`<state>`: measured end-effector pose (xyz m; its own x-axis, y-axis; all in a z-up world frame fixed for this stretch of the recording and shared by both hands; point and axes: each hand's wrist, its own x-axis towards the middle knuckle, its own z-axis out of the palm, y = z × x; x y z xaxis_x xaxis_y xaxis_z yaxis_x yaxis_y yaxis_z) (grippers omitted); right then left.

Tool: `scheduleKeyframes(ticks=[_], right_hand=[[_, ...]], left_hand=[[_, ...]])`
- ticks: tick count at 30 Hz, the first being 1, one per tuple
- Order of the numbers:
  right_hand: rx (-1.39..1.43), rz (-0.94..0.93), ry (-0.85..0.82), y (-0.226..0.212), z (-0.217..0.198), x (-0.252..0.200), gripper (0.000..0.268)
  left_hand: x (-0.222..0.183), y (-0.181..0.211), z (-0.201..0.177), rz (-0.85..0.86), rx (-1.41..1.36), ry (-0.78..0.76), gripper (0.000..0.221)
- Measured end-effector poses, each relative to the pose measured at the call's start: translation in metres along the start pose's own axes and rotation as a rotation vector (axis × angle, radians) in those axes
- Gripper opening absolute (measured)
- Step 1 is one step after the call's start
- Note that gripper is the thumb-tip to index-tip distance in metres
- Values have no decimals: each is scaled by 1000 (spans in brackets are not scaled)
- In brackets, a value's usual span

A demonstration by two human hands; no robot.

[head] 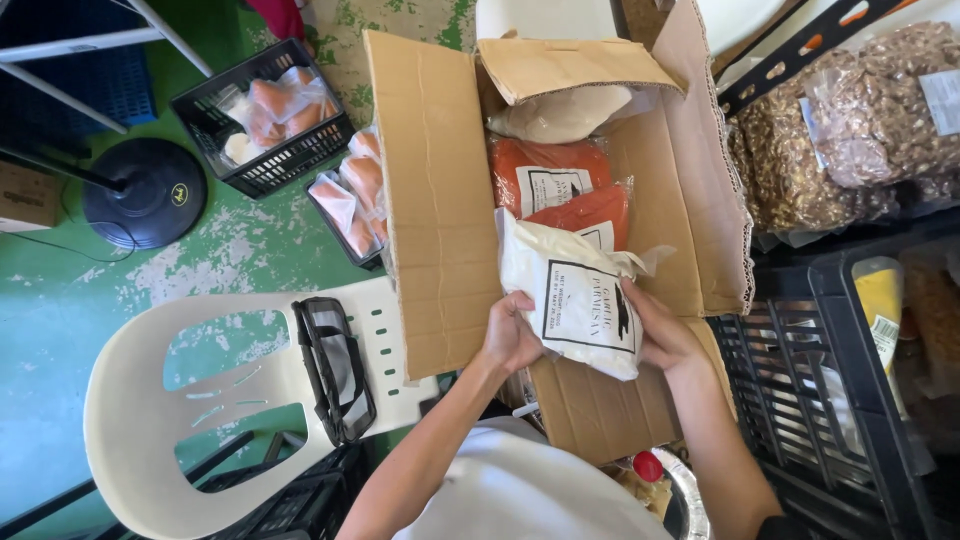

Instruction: The person sorts through a cardboard box of packaged powders, handles bags of garlic powder and annatto powder, moves a large metal mixing bowl onto a scale, and then handles several empty plastic bags.

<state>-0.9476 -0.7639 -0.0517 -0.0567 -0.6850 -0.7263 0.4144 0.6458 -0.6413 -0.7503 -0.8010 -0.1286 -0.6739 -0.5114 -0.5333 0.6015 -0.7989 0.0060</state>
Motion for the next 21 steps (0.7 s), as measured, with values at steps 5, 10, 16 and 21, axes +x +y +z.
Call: scheduleKeyframes(ticks=[5, 10, 16, 21], right_hand=[[96, 8, 89, 6, -1, 19, 53], [-113, -333, 301, 0, -5, 19, 36], [-639, -1006, 447, -42, 13, -20, 26], [-672, -1129, 482, -51, -22, 6, 56]], left_hand=[[-10, 1, 3, 13, 186, -31, 61], [-38, 4, 33, 186, 528, 48, 41], [-31, 2, 23, 721, 1173, 293, 48], [-34, 20, -2, 922, 1404, 490, 51]])
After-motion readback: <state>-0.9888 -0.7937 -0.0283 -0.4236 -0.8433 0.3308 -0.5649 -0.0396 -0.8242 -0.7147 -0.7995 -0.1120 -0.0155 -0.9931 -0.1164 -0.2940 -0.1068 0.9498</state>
